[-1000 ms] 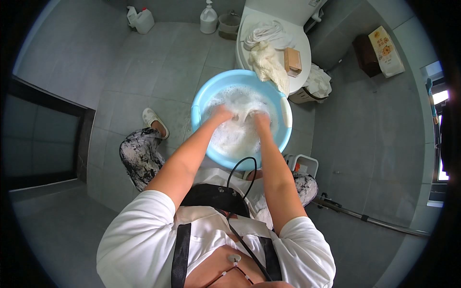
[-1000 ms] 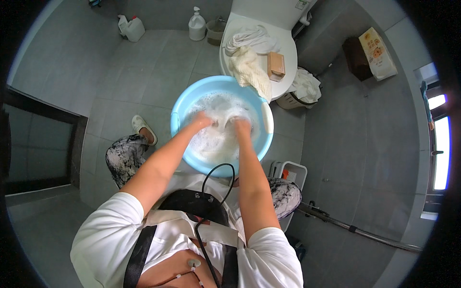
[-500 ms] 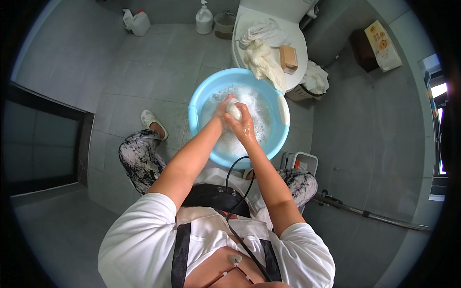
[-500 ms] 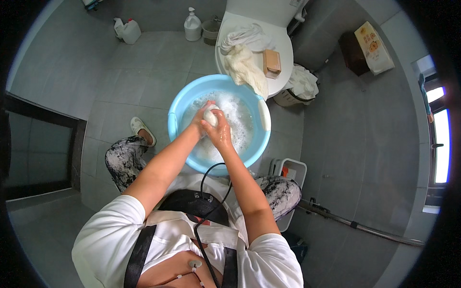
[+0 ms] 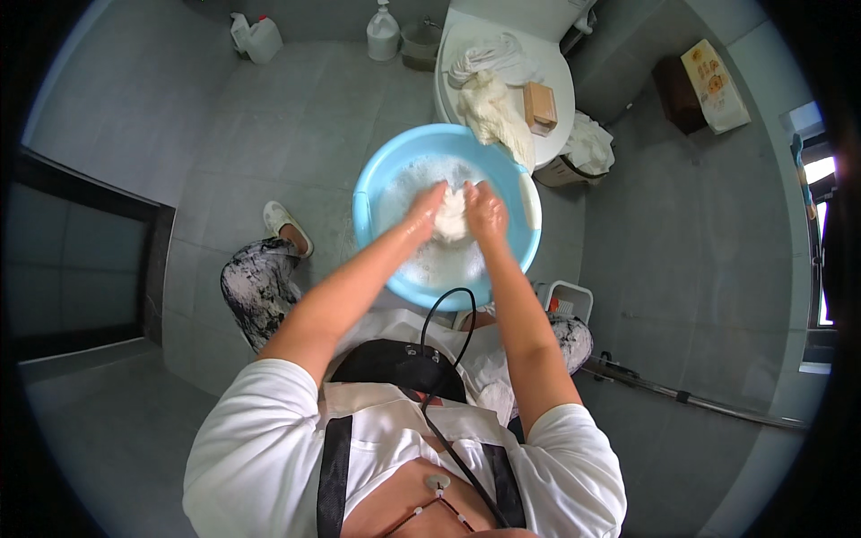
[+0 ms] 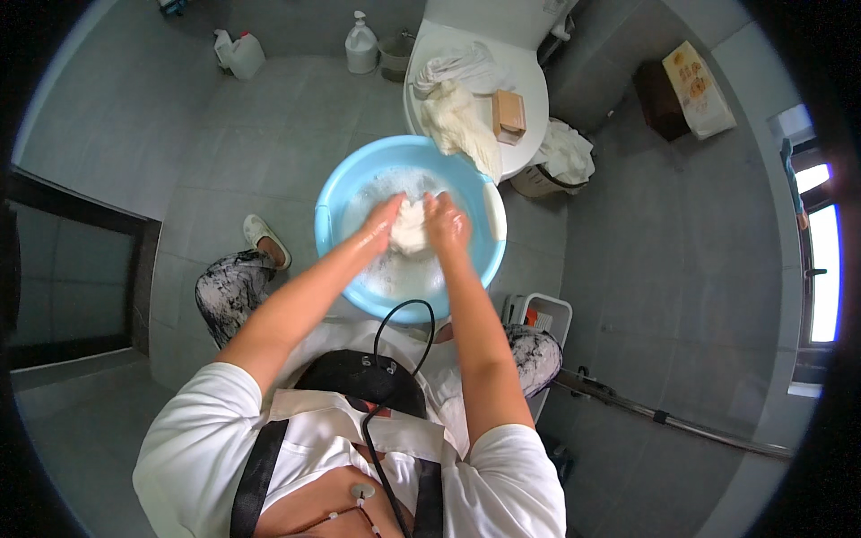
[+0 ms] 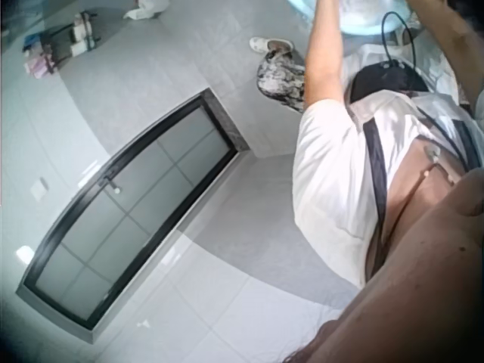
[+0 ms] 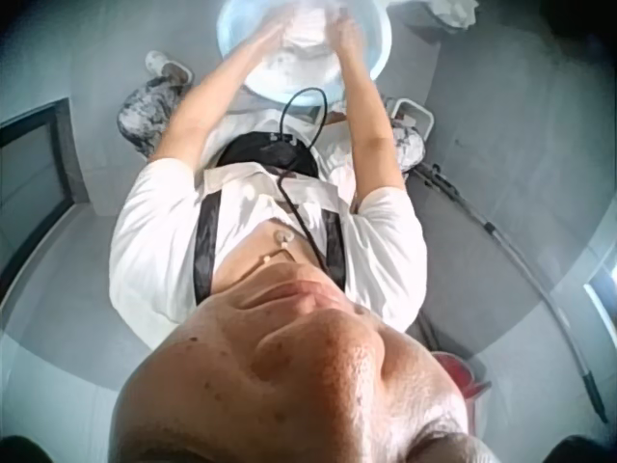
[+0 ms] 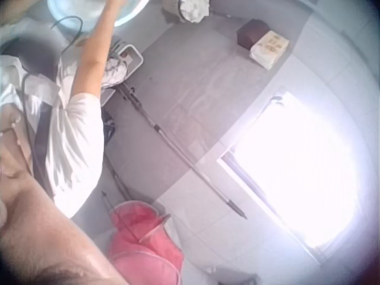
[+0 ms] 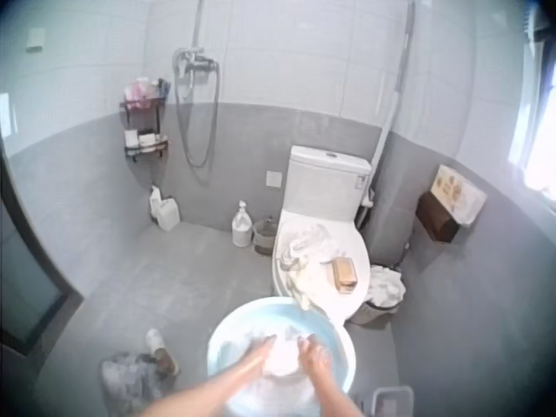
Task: The person washes white fabric by hand in a blue basin filled with soapy water. They rub the cloth against itself, squeeze it, and rotate it throughout the process.
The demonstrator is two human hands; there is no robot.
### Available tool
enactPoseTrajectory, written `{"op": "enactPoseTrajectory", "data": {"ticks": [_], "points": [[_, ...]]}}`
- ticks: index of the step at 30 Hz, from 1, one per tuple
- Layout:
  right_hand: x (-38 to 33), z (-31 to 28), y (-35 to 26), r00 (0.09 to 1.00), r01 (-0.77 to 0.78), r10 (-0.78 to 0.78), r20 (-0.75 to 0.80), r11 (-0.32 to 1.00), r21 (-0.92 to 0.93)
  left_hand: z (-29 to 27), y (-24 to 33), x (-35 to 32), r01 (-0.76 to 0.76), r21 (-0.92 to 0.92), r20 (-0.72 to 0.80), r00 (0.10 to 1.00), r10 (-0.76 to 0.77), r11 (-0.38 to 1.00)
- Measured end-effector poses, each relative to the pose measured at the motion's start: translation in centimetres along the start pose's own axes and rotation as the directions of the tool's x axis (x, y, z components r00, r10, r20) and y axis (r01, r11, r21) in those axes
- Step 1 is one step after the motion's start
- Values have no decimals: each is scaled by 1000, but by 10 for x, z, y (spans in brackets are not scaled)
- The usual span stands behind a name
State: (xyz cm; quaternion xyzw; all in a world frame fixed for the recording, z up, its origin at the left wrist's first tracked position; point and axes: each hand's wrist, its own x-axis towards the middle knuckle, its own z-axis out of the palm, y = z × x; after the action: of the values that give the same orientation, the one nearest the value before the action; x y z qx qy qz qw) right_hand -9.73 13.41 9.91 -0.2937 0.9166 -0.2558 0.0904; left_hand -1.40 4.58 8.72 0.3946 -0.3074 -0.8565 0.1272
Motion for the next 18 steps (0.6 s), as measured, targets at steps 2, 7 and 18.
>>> {"op": "enactPoseTrajectory", "data": {"ticks": [2,7,18], "points": [[12,-14,14,999,-28,27,-43,1000,-10,-15,33,-3,-143,311,75,989,126,940],[23,-58,7,939,295,-285,-192,955,25,-22,88,-14,-443,687,301,895,330,576],[14,-165,-71,945,259,-154,-288,892,371,38,167,-76,-520,249,396,825,404,817]]}}
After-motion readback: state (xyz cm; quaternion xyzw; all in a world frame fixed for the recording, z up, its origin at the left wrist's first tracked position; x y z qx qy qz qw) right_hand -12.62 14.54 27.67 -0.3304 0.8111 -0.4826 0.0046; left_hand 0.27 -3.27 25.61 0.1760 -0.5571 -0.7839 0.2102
